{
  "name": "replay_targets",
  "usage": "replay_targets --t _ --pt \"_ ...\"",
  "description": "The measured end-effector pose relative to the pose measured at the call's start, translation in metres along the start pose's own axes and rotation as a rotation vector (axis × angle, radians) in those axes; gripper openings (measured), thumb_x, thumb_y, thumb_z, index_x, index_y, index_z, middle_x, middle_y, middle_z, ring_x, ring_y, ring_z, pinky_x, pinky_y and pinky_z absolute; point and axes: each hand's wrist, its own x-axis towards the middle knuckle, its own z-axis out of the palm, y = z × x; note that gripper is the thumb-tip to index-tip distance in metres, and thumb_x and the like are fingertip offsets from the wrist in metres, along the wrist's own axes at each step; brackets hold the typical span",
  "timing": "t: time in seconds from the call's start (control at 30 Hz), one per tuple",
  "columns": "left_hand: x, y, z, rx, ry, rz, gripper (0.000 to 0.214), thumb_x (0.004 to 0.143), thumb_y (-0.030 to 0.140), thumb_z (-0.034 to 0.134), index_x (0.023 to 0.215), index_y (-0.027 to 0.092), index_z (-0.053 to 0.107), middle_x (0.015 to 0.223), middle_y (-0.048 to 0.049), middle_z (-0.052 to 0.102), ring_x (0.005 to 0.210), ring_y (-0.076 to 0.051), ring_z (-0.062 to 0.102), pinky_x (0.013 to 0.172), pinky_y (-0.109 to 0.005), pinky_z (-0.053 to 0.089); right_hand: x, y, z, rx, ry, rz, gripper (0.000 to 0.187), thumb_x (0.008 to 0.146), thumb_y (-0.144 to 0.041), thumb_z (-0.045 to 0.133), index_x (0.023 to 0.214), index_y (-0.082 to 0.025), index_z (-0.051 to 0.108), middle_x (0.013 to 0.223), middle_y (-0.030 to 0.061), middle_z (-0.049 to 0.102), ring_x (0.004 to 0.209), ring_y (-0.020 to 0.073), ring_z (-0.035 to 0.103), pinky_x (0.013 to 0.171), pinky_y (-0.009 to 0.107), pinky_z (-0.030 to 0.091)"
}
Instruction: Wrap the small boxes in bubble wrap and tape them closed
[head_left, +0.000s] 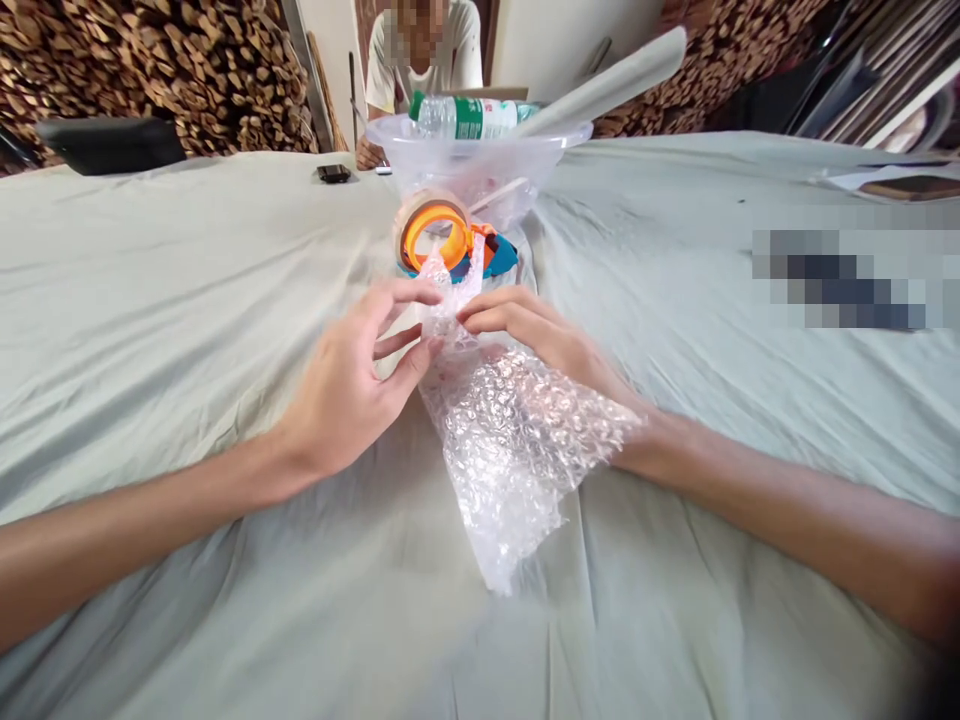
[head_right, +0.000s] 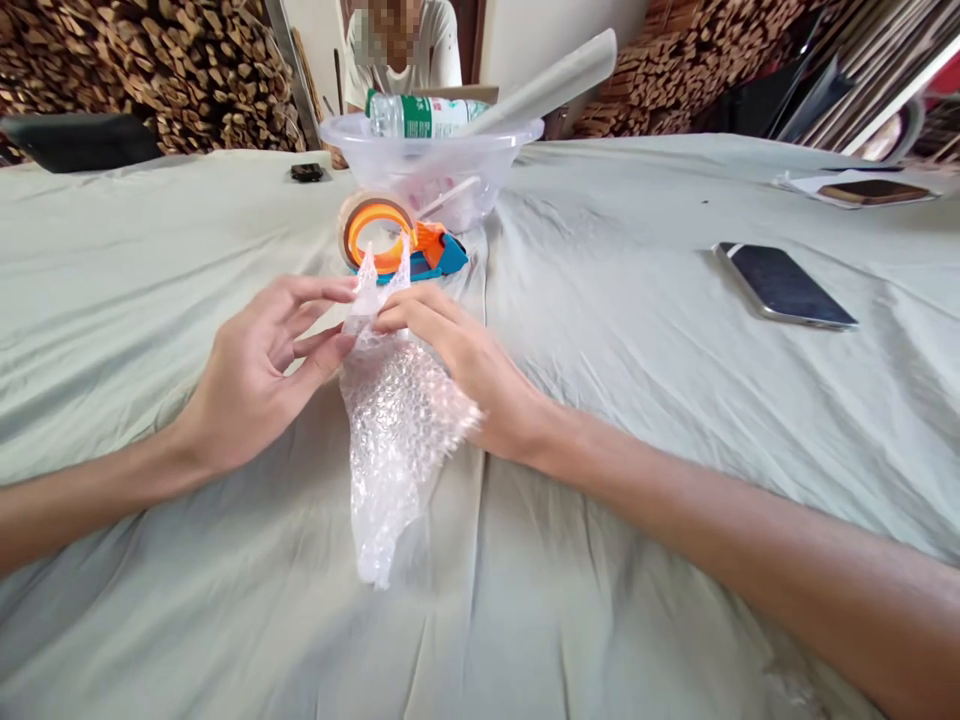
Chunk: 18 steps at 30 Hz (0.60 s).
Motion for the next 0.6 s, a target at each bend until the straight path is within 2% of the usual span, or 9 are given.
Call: replay_targets --t 0.07,0.13,0.23,0.33,0.43,0.5,0.6 --pt "-0.0007 -0.0028 0.0006 -0.031 0.018 0.011 0.032 0.109 0.028 0.070 0.141 0.028 0.064 0.160 -0.0066 0.068 0.162 -0.028 0.059 0.119 -0.042 0.067 -0.0011 -0.0016 -0.0003 -0.023 -0.028 -0.002 0.022 0.115 -0.034 0.058 0.133 -0.026 0.069 0.141 0.0103 0.071 0.138 0.0270 0.069 0.122 0.048 0.056" --pt "-0.0013 -0.0051 0.0000 0.026 0.045 0.027 0.032 0.111 0.033 0.069 0.141 0.031 0.061 0.161 -0.0068 0.066 0.162 -0.029 0.058 0.114 -0.041 0.069 -0.0018 -0.0032 -0.0003 -0.053 -0.027 0.005 0.025 0.114 -0.030 0.057 0.137 -0.027 0.066 0.142 0.0092 0.071 0.139 0.0267 0.068 0.123 0.048 0.056" --pt "-0.0019 -0.0068 -0.0019 0.199 0.115 0.018 0.026 0.113 0.043 0.066 0.135 0.030 0.063 0.151 -0.0093 0.071 0.143 -0.030 0.069 0.097 -0.040 0.070 -0.0008 -0.0041 -0.0003 -0.106 -0.040 0.010 0.026 0.116 -0.032 0.057 0.139 -0.027 0.066 0.146 0.0099 0.071 0.144 0.0278 0.066 0.128 0.050 0.053" --pt "-0.0016 -0.0067 -0.0026 0.236 0.165 0.000 0.015 0.113 0.038 0.066 0.123 0.027 0.065 0.130 -0.0073 0.076 0.117 -0.024 0.076 0.085 -0.034 0.068 0.0013 -0.0040 -0.0004 -0.155 -0.080 -0.021 0.028 0.119 -0.034 0.050 0.141 -0.028 0.066 0.151 0.0099 0.071 0.148 0.0289 0.065 0.130 0.052 0.051" --pt "-0.0005 -0.0048 -0.0017 0.192 0.135 0.052 0.006 0.112 0.032 0.068 0.112 0.027 0.070 0.116 -0.0034 0.078 0.109 -0.020 0.077 0.089 -0.034 0.069 0.0015 -0.0041 0.0007 -0.211 -0.093 -0.044 0.026 0.119 -0.038 0.054 0.141 -0.031 0.067 0.155 0.0085 0.071 0.147 0.0307 0.065 0.130 0.055 0.048" --pt "0.0001 -0.0030 -0.0009 0.177 0.107 0.093 0.005 0.112 0.029 0.069 0.110 0.027 0.073 0.115 -0.0025 0.080 0.110 -0.020 0.078 0.094 -0.035 0.070 0.0000 -0.0036 0.0022 -0.245 -0.093 -0.026 0.026 0.119 -0.039 0.055 0.142 -0.033 0.068 0.158 0.0071 0.071 0.148 0.0316 0.064 0.129 0.057 0.047" --pt "-0.0002 -0.0006 0.0004 0.103 0.093 0.073 0.007 0.111 0.025 0.071 0.114 0.026 0.076 0.121 -0.0020 0.083 0.113 -0.019 0.080 0.102 -0.034 0.071 -0.0032 -0.0008 0.0048 -0.272 -0.104 0.008 0.034 0.120 -0.033 0.053 0.152 -0.033 0.064 0.163 0.0052 0.068 0.152 0.0303 0.060 0.128 0.058 0.048"
